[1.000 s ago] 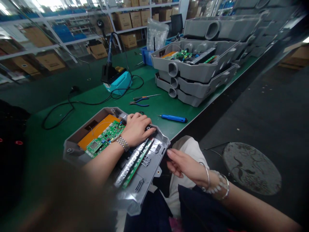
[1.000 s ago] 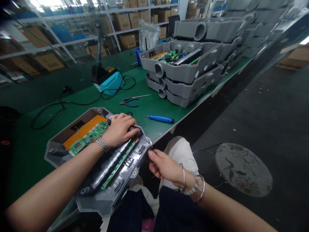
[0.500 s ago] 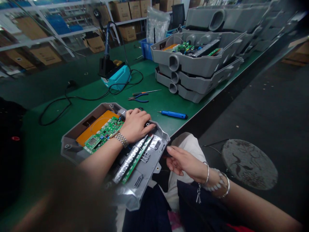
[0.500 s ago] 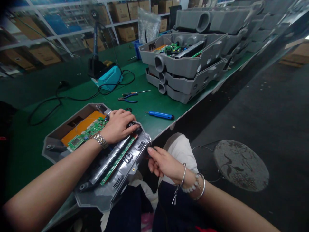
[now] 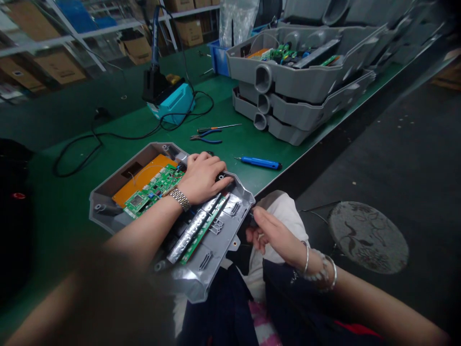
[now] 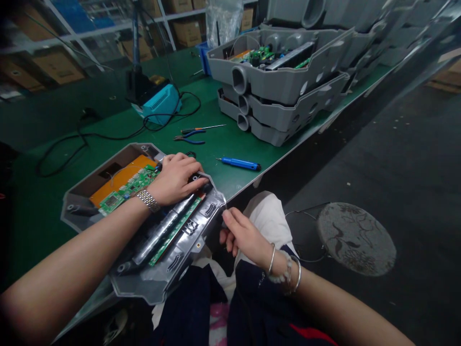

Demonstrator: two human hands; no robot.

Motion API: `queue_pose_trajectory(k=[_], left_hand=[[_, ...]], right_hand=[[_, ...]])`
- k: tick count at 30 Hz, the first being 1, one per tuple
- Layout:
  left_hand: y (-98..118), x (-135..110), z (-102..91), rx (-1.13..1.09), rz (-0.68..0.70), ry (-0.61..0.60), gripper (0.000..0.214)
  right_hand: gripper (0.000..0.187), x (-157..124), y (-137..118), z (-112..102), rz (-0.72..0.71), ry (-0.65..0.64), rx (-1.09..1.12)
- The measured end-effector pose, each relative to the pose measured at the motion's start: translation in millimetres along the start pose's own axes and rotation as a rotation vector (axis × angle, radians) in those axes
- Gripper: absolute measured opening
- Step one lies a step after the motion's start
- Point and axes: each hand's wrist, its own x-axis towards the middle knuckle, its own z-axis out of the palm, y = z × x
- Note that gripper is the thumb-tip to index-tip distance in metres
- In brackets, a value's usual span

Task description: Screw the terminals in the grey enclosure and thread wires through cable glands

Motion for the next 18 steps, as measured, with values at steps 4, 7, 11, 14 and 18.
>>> queue_pose_trajectory(k=[4,7,11,14,18], left_hand=[[-1,0,1.0,0.005,0.007,0.009,0.039],[-2,0,1.0,0.006,0.01,0.01,0.039],[-2,1,0.5,0.001,0.005,0.005,0.038],[-2,1,0.3,-0.004,0.005,0.011,0.038],[-2,0,0.2,-0.013,-0.002,0.011,0.037]], right_hand=[[0.054,2,-4,0,0.015,-0.027,0.0],[0.036,-1,-5,-1,-0.167,0.111,-0.43],[0.019,-8,3,-4,-0.403,0.367,-0.953],[0.016,-14,17,-12,-0.621,0.536,-1.089],[0.026,-19,27,-19,-0.512,0.546,-0.848]])
